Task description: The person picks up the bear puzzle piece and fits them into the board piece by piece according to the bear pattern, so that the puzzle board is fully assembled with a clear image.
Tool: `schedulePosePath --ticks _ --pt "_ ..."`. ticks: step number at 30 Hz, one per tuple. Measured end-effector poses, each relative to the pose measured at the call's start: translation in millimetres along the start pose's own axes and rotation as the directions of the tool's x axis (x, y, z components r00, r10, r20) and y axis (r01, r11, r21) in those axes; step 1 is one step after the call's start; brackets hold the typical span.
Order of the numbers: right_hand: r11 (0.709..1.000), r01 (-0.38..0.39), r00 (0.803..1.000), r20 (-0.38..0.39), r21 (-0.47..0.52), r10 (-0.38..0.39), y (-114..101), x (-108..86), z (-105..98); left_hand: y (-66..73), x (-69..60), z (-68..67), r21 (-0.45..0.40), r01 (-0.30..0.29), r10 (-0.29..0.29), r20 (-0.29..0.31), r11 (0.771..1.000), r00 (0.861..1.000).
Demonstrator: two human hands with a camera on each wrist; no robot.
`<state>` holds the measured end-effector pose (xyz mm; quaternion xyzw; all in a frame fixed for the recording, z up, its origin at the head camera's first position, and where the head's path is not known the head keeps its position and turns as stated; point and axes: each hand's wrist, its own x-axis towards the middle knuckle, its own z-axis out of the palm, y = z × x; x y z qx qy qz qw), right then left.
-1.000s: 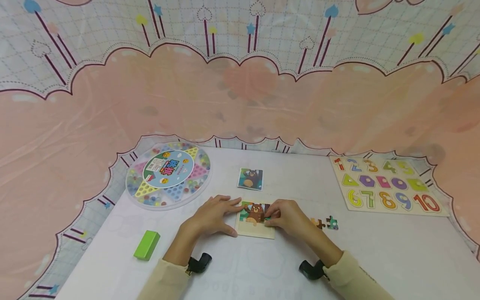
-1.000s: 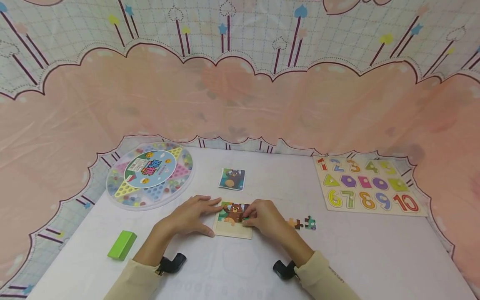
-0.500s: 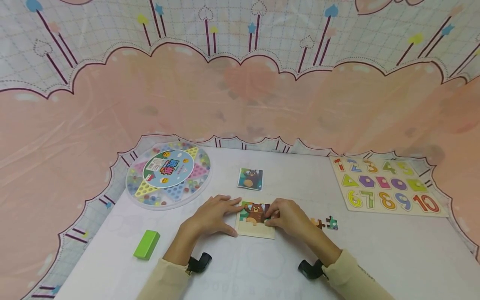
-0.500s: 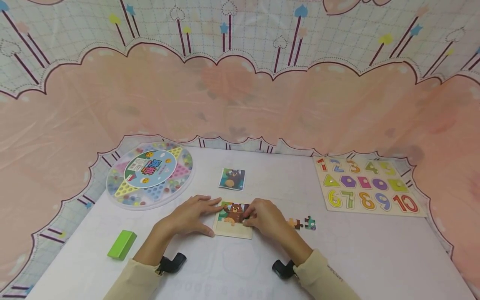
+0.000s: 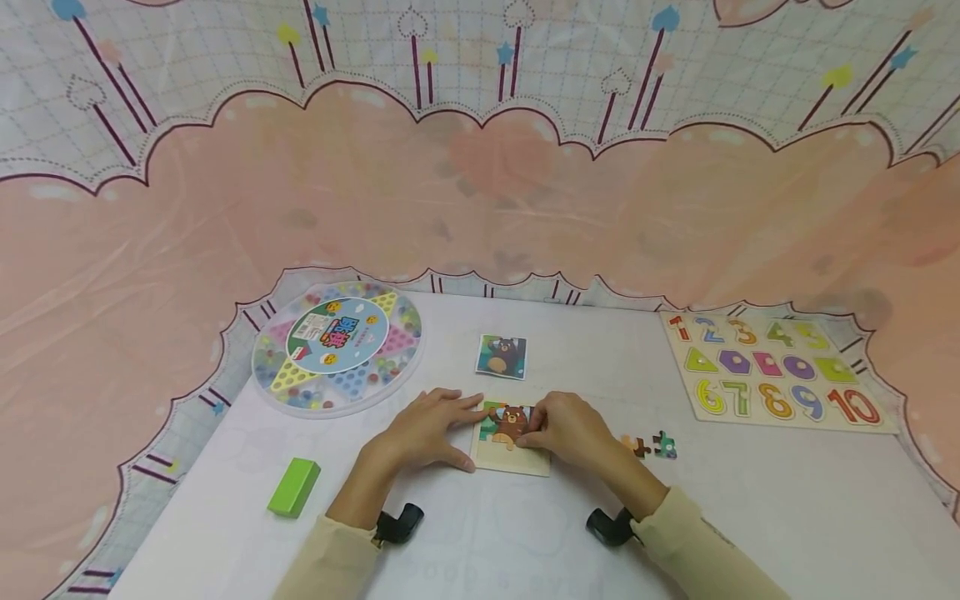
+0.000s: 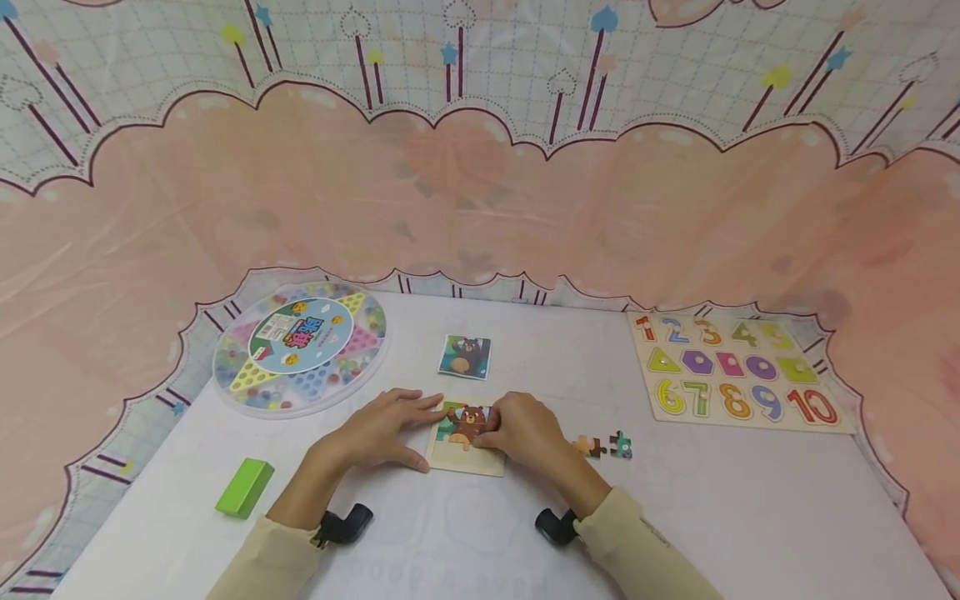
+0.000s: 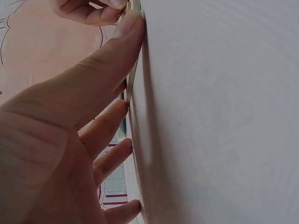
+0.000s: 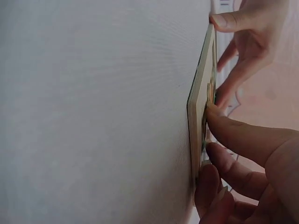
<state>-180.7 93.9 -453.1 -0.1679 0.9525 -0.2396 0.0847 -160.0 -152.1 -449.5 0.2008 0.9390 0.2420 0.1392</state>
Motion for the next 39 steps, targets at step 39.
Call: schedulePosePath --ticks 39 --pt "0.958 0.147 0.976 0.124 0.247 -0.181 14.4 4.7 -18.9 -2.6 1.9 0.8 0.001 -0.004 0.004 -0.011 1.000 1.000"
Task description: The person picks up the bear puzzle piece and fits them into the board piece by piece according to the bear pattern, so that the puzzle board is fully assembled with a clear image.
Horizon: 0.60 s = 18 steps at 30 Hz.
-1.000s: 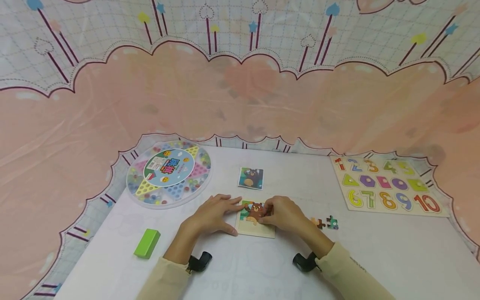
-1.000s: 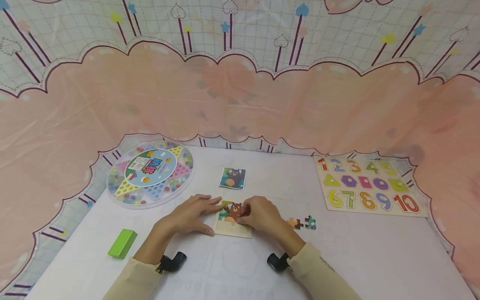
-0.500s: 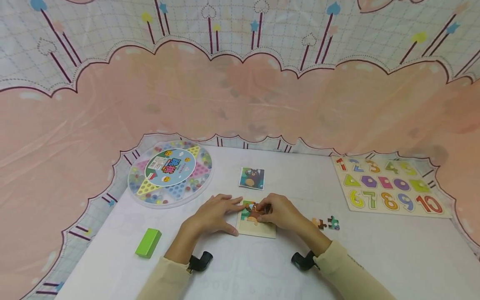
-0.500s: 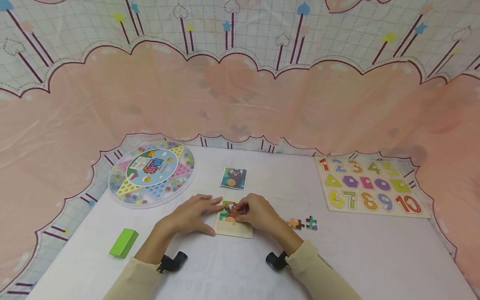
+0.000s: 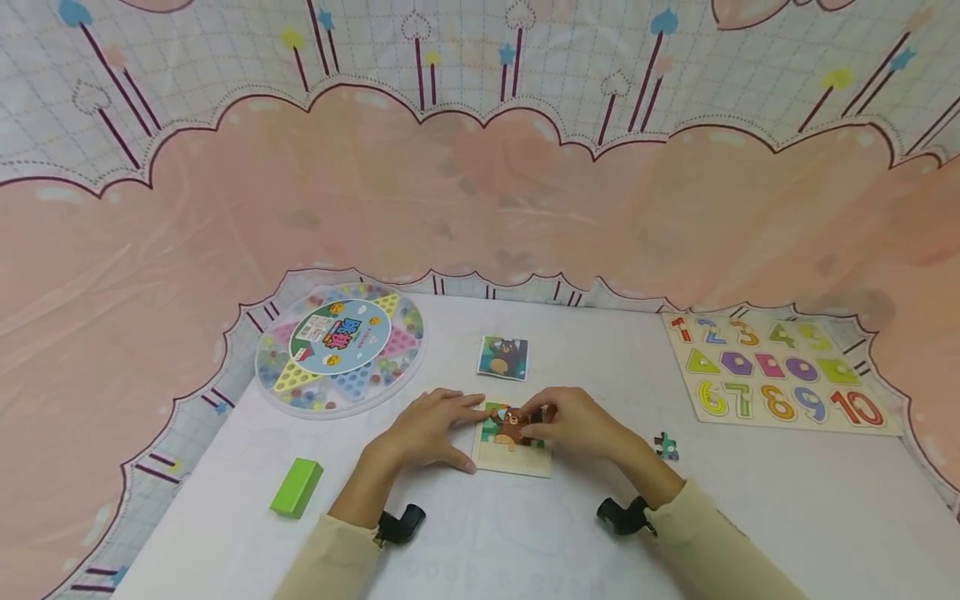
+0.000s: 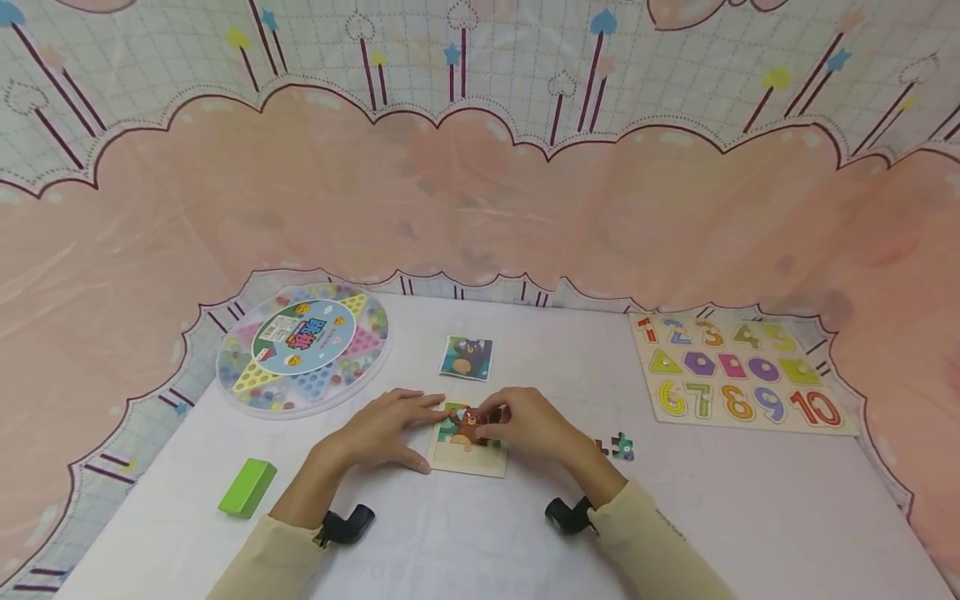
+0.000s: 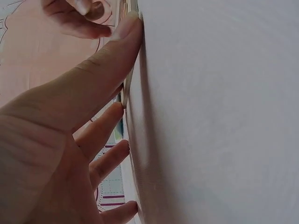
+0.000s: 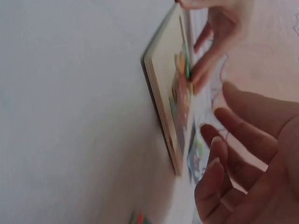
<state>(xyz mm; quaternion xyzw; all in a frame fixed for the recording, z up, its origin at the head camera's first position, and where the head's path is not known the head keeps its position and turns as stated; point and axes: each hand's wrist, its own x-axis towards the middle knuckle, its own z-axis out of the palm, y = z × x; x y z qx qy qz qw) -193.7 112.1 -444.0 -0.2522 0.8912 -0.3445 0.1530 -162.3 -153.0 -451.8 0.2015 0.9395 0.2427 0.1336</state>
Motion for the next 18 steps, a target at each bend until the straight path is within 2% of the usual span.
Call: schedulePosePath --ticks 6,10,13,18 --pt "1.000 0.018 0.999 -0.035 -0.005 -0.018 11.8 -22.7 -24.9 1.7 0.1 1.3 -0.022 0.012 -0.012 0.001 1.000 1.000" --pt "0.999 -0.019 0.998 -0.056 -0.047 0.016 23.4 -39.3 -37.1 2.7 -0.3 1.5 -0.029 0.024 -0.024 0.000 0.999 1.000" --pt "0.996 -0.034 0.997 -0.070 -0.083 0.028 33.6 -50.5 -42.2 3.0 -0.2 1.6 -0.020 0.022 -0.022 -0.002 1.000 1.000" --pt "0.992 0.011 0.997 -0.077 -0.129 -0.021 49.8 -63.0 -43.9 2.1 0.9 1.9 0.008 0.008 -0.008 -0.007 1.000 1.000"
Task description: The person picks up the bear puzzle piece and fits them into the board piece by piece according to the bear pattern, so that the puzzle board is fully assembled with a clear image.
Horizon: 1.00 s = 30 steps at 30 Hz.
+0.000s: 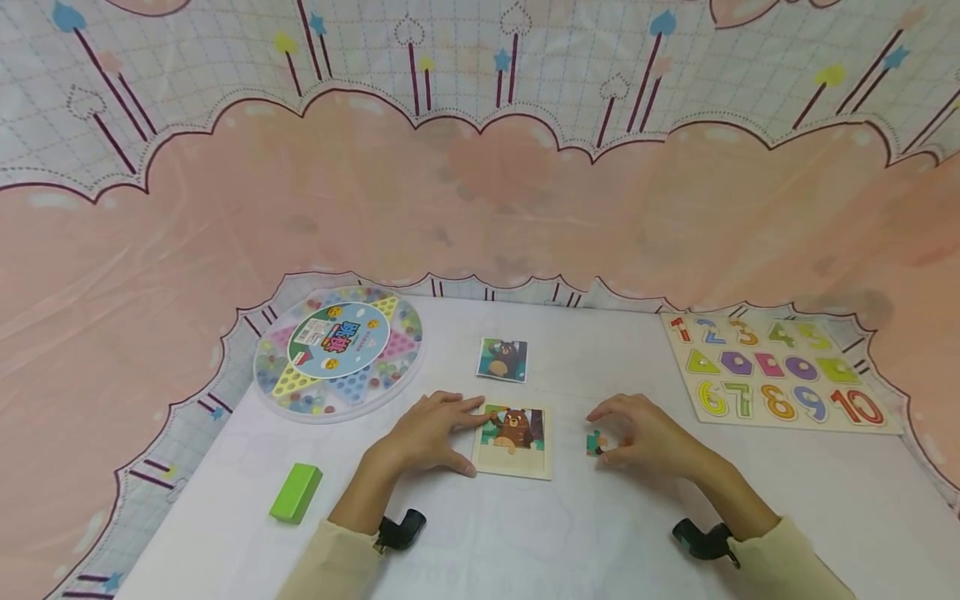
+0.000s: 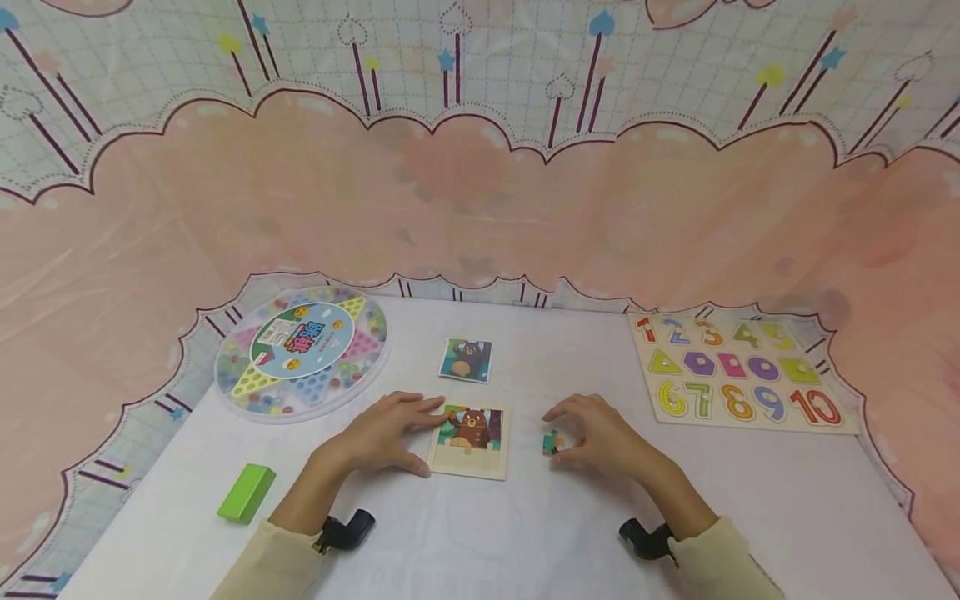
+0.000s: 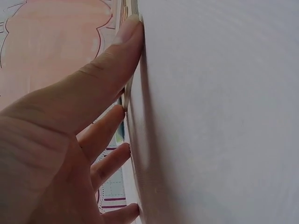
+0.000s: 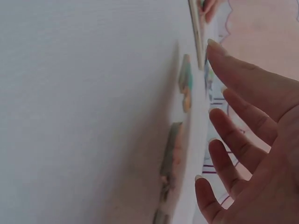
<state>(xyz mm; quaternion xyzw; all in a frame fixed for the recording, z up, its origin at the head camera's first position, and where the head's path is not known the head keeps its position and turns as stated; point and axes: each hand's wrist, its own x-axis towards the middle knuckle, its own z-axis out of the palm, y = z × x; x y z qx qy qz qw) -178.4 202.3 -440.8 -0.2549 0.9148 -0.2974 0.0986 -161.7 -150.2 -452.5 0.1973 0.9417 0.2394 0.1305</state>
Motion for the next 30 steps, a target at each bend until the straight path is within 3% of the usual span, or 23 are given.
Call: schedulePosePath --ticks 13,30 --pt "0.999 0.030 0.999 -0.018 -0.027 -0.031 15.4 -2.9 8.8 0.4 1.3 -0.4 0.000 -0.002 0.002 0.008 1.000 1.000" --pt "0.999 0.033 0.999 0.020 0.009 -0.034 8.8 -0.1 5.8 -1.2 0.5 1.1 -0.007 0.009 -0.009 0.004 1.000 1.000"
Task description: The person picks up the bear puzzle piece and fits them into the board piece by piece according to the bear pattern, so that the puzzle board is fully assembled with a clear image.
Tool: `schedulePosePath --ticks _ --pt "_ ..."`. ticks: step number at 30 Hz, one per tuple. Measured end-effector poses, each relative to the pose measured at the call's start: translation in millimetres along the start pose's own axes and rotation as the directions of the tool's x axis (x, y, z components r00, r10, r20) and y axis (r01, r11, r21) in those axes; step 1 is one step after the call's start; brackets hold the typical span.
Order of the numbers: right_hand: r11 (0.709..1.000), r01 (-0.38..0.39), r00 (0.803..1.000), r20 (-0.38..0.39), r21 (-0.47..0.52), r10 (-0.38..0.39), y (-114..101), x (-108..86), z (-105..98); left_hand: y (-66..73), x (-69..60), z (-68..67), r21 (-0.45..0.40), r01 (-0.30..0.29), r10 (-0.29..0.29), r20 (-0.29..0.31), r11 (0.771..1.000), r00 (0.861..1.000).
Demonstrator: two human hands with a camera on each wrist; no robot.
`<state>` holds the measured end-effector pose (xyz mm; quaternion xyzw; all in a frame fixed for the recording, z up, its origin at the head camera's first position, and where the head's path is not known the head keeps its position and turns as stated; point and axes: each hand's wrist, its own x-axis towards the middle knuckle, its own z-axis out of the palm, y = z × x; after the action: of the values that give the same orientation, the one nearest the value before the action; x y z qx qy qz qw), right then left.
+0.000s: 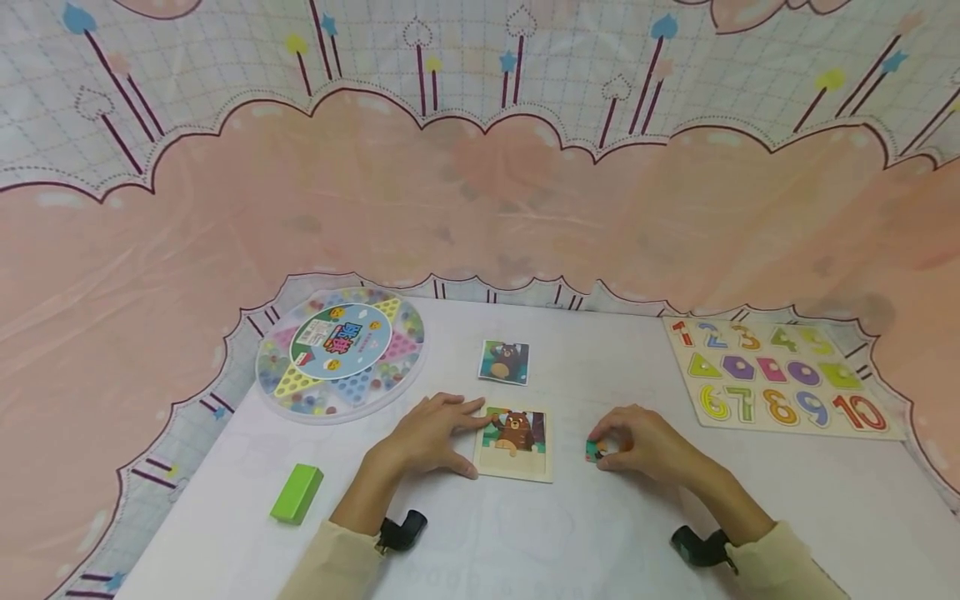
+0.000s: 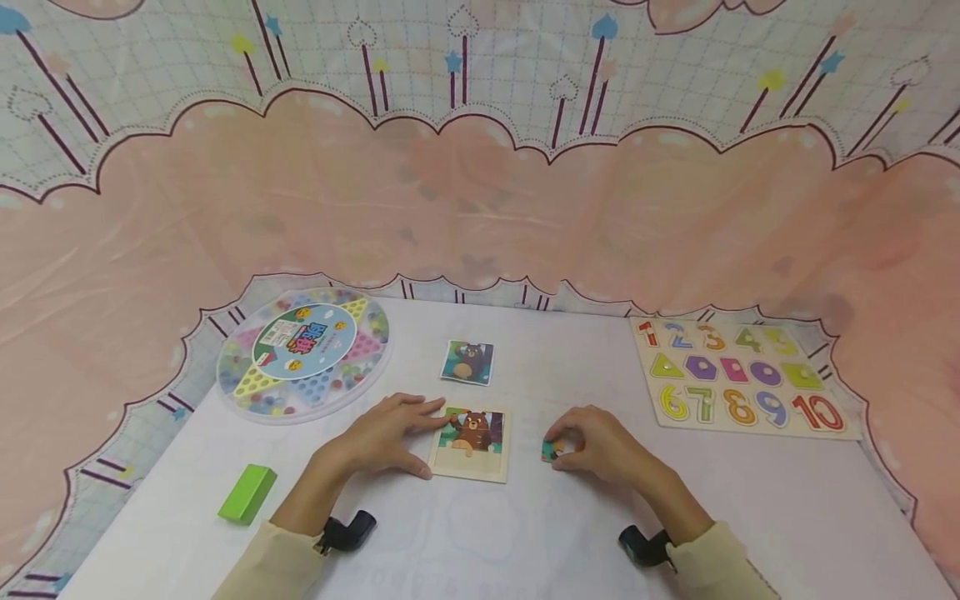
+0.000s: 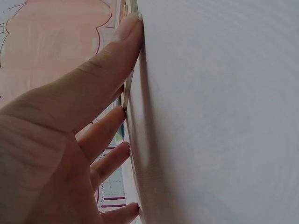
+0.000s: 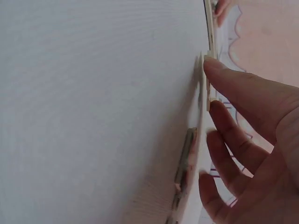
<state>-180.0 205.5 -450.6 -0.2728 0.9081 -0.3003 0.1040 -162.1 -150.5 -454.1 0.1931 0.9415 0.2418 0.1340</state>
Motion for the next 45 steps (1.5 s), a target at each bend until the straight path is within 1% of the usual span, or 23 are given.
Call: schedulePosePath --ticks 2,5,8,10,14,16,19,25,32,35,41,45 --pt "0.999 -0.001 1.000 0.005 0.037 0.001 -1.5 0.9 -2.5 0.3 -0.2 -0.2 -0.001 -0.001 0.001 0.000 1.000 1.000" --pt "0.991 0.015 1.000 0.010 0.134 -0.017 -3.3 3.2 -6.2 0.9 -0.7 -0.7 -0.001 0.000 0.000 0.000 1.000 1.000" --pt "0.970 0.033 0.999 0.015 0.239 -0.038 -4.8 5.4 -7.5 1.3 -1.2 -1.3 0.000 0.003 -0.003 0.001 1.000 1.000" --pt "0.960 0.037 0.999 0.012 0.276 -0.042 -6.4 7.4 -6.9 1.5 -1.5 -1.7 -0.003 0.006 -0.006 0.002 1.000 1.000" --pt "0.958 0.033 0.999 0.002 0.283 -0.035 -12.6 13.2 -1.2 2.1 -2.6 -2.3 -0.007 0.010 -0.010 0.004 1.000 1.000" --pt "0.959 0.017 1.000 0.011 0.281 -0.021 -16.7 17.0 3.5 2.4 -3.1 -2.7 -0.009 0.013 -0.013 0.004 1.000 1.000" --pt "0.960 0.009 0.999 0.033 0.281 -0.019 -23.0 23.8 11.9 2.5 -3.5 -3.3 -0.007 0.017 -0.017 0.004 1.000 1.000" --pt "0.955 0.035 0.995 0.079 0.293 -0.061 -37.8 37.2 29.0 2.7 -3.0 -4.2 -0.008 0.012 -0.012 0.006 1.000 1.000" --pt "0.953 0.054 0.986 0.137 0.299 -0.098 -61.1 50.8 43.0 3.0 -1.8 -5.3 0.002 0.006 -0.006 0.002 1.000 1.000" --pt "0.948 0.064 0.983 0.145 0.313 -0.115 -68.5 56.2 47.2 3.6 -1.2 -5.8 0.004 0.003 -0.003 0.000 1.000 1.000" --pt "0.949 0.104 0.980 0.132 0.297 -0.149 -77.6 64.7 53.4 4.6 -0.8 -6.2 0.002 0.007 -0.007 0.001 1.000 1.000" --pt "0.956 0.095 0.984 0.122 0.276 -0.133 -79.8 68.1 58.4 5.1 -1.8 -6.0 -0.005 0.010 -0.010 0.003 1.000 1.000"
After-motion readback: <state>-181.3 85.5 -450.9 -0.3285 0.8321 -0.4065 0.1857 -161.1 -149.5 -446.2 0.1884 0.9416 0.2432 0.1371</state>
